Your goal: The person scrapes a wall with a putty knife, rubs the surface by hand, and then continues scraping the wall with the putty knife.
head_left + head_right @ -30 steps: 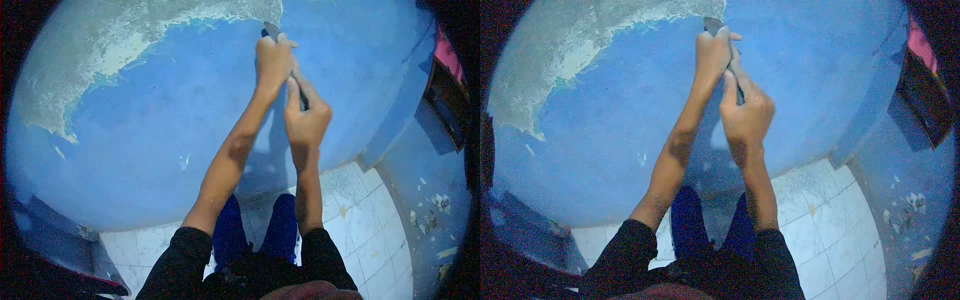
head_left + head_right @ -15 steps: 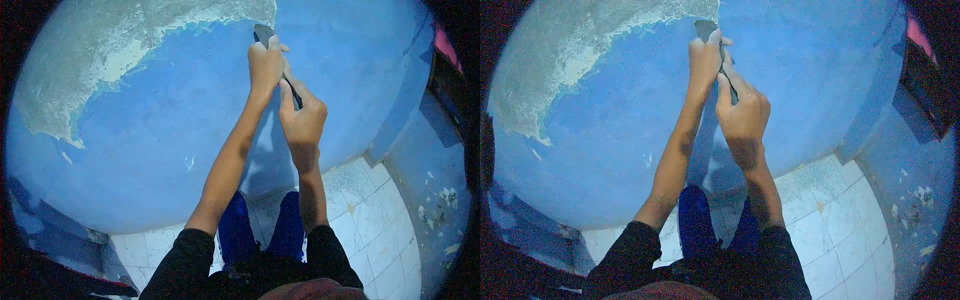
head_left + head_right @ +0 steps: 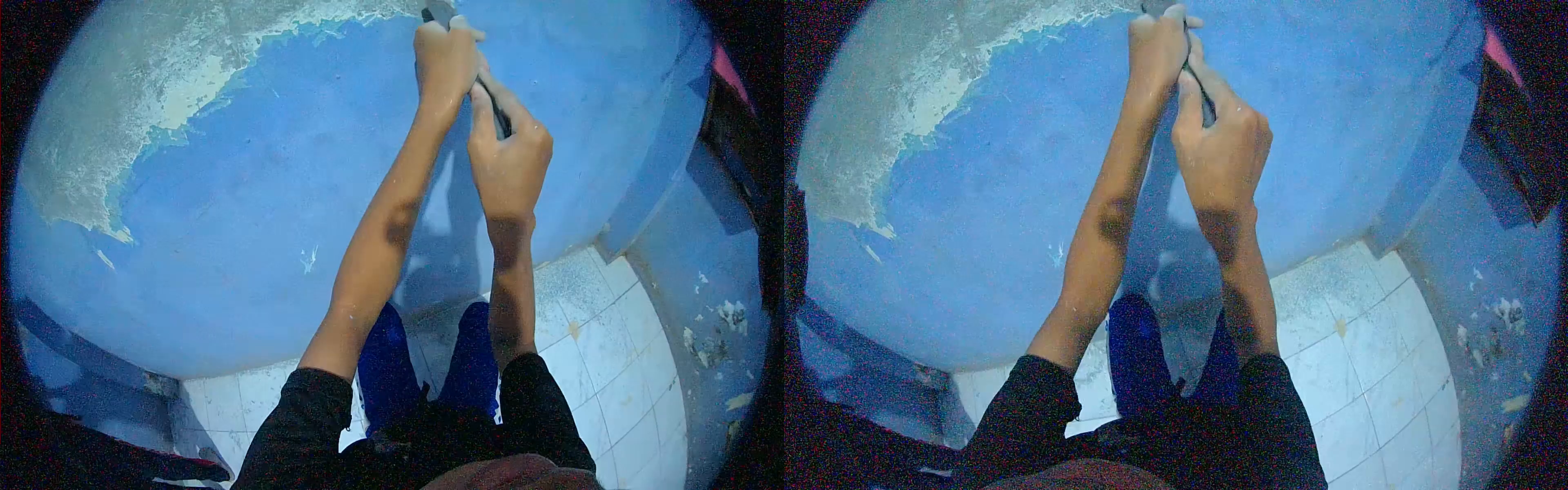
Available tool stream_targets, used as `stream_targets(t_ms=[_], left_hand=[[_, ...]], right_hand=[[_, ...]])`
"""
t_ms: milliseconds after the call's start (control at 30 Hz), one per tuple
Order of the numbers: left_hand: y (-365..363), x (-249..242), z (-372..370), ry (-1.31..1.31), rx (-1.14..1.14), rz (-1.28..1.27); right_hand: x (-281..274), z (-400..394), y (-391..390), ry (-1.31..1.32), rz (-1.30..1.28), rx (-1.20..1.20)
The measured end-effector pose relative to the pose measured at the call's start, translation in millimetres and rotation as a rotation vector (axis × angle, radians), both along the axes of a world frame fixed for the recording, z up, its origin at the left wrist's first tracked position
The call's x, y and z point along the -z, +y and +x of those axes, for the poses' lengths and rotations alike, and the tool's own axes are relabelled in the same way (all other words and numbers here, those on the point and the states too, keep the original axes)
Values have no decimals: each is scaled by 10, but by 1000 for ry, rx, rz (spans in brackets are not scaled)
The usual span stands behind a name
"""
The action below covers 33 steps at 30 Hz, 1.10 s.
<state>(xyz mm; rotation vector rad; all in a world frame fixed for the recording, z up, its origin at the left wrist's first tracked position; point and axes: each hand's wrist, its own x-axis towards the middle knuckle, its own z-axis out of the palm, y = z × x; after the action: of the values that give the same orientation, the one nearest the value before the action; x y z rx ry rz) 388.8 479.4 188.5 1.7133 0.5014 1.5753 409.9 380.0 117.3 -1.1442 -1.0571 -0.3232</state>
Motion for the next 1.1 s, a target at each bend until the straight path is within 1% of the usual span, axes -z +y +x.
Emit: stream_targets(t_ms=[100, 133, 200, 300, 333, 400, 433, 467, 533, 633, 700, 733, 800, 833, 900, 933, 1000, 1067, 1100], left_hand=[[-54, 311, -124, 5, 8, -73], [-14, 303, -95, -2, 14, -42], [29, 210, -26, -15, 25, 20], [-18, 250, -17, -50, 25, -45], [-51, 305, -35, -17, 20, -67], [-68, 369, -90, 39, 2, -93], [-37, 329, -79, 27, 11, -110], [-26, 229, -37, 17, 24, -124], [-34, 252, -2, 2, 44, -143], [-35, 356, -12, -20, 49, -127], [-42, 370, -76, 16, 26, -131], [-19, 319, -40, -23, 36, -100], [-3, 234, 65, -77, 60, -56], [-12, 253, 57, -72, 52, -77], [-66, 382, -5, -60, 34, -137], [-54, 358, 0, -47, 41, -136], [-22, 374, -37, -15, 38, -150], [-7, 326, 53, -133, 68, -124], [-42, 393, 69, -182, 82, -133]], right_hand=[[185, -33, -60, 21, -26, -56], [235, -31, -54, 29, -25, -88], [138, 22, -34, 13, 32, -36], [215, 32, 13, -33, 88, 21], [269, 32, 25, -58, 106, 37], [298, 46, 23, -22, 63, 8], [312, 31, 25, -3, 39, -14], [222, 22, -23, 23, -27, -26], [22, 6, -229, 90, -183, -40], [303, 30, -87, -53, -16, -4], [222, 43, -79, -48, -34, 1], [201, 44, -77, -42, -51, -1], [188, 103, -41, -28, 28, -10], [156, 145, -21, -31, 77, -10], [306, 98, -83, -43, -22, -6], [330, 96, -82, -57, -60, -5], [306, 117, -83, -45, -29, -22], [239, 137, -80, -30, -6, -28], [245, 127, -121, -17, -20, -27]])
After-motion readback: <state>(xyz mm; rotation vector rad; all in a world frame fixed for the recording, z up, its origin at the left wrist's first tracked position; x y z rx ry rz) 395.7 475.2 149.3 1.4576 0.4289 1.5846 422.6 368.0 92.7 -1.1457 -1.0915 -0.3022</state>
